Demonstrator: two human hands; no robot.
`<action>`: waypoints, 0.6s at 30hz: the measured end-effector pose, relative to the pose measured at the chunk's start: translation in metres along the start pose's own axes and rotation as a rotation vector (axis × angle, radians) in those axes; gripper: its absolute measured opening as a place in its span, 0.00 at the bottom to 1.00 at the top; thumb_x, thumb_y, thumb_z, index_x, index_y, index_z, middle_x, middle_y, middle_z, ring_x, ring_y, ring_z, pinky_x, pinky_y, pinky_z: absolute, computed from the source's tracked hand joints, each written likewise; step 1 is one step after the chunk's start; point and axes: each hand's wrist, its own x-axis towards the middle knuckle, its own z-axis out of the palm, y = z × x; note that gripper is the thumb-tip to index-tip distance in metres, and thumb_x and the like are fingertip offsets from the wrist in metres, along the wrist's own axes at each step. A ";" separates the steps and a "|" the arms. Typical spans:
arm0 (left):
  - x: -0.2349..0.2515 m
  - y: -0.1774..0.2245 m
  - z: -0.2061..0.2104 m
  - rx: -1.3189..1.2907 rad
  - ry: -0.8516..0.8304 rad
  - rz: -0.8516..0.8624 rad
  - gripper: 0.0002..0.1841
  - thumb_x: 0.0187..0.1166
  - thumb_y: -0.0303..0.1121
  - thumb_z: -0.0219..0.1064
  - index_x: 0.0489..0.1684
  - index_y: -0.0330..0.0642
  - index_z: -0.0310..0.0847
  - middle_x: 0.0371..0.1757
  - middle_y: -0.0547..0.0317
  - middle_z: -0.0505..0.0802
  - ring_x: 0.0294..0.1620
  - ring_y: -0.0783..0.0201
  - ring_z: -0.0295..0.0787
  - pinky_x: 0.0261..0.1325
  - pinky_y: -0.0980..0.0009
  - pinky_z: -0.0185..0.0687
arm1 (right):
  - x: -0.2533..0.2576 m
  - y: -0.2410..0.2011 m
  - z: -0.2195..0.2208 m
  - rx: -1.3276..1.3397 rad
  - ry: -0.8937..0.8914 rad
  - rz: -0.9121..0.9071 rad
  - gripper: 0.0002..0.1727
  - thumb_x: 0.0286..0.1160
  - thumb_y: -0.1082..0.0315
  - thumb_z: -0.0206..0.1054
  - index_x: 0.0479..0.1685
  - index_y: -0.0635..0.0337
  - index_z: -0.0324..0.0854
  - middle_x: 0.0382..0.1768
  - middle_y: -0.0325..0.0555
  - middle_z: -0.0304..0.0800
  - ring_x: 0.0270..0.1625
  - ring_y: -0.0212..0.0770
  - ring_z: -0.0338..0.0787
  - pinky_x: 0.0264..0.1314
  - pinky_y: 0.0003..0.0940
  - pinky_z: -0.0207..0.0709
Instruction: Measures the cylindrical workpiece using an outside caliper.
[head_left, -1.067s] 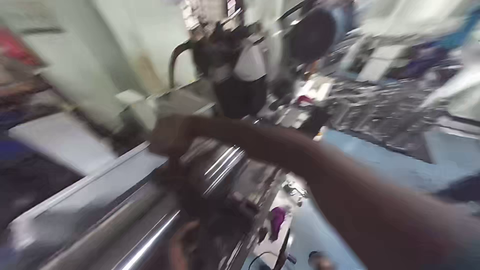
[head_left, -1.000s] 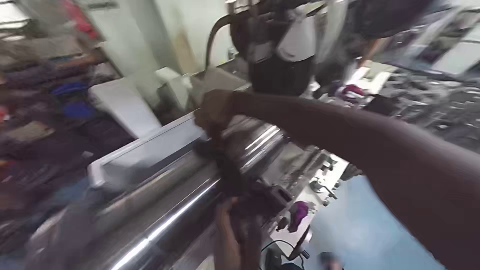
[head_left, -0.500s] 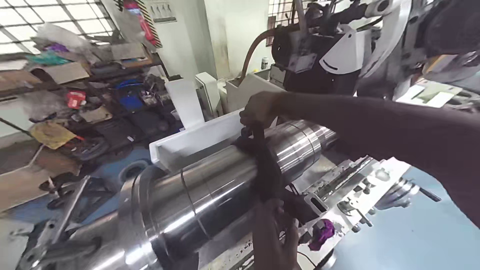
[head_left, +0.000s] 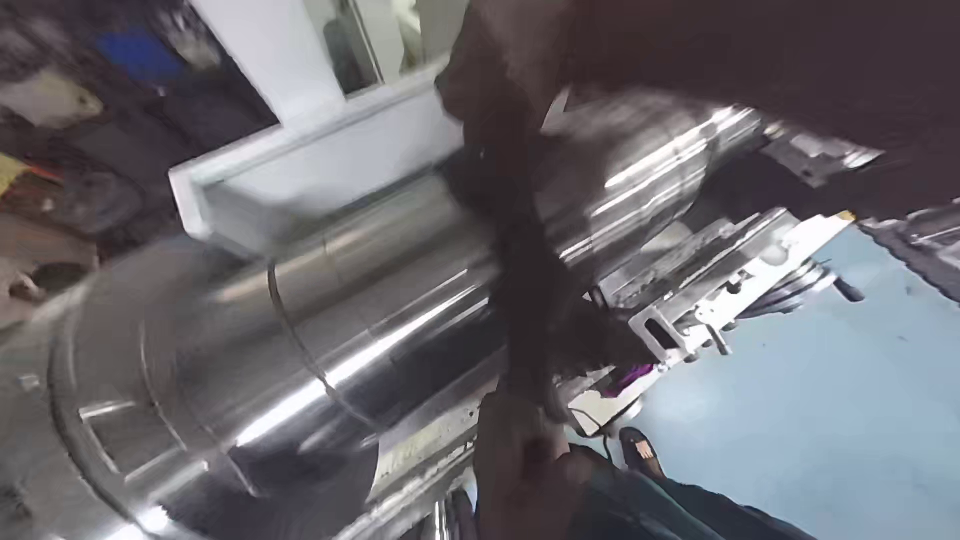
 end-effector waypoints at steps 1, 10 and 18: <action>0.006 -0.004 0.001 -0.095 0.003 0.008 0.09 0.78 0.44 0.74 0.46 0.62 0.79 0.39 0.73 0.84 0.21 0.82 0.74 0.20 0.85 0.72 | 0.024 0.031 0.010 -0.203 0.073 -0.211 0.12 0.79 0.66 0.64 0.44 0.69 0.82 0.36 0.56 0.85 0.41 0.53 0.87 0.42 0.51 0.75; 0.035 0.045 0.003 0.705 0.082 0.454 0.32 0.58 0.19 0.80 0.66 0.25 0.73 0.48 0.57 0.93 0.28 0.80 0.84 0.28 0.85 0.81 | -0.002 0.023 -0.025 -0.479 0.102 -0.179 0.14 0.84 0.57 0.63 0.47 0.59 0.82 0.34 0.59 0.84 0.37 0.65 0.87 0.36 0.65 0.75; 0.098 0.066 0.016 1.333 0.136 0.929 0.17 0.73 0.20 0.63 0.59 0.36 0.88 0.46 0.46 0.95 0.46 0.57 0.93 0.50 0.63 0.88 | -0.067 -0.054 -0.020 -0.056 0.299 0.292 0.18 0.92 0.61 0.53 0.58 0.64 0.85 0.56 0.63 0.89 0.61 0.65 0.89 0.57 0.63 0.79</action>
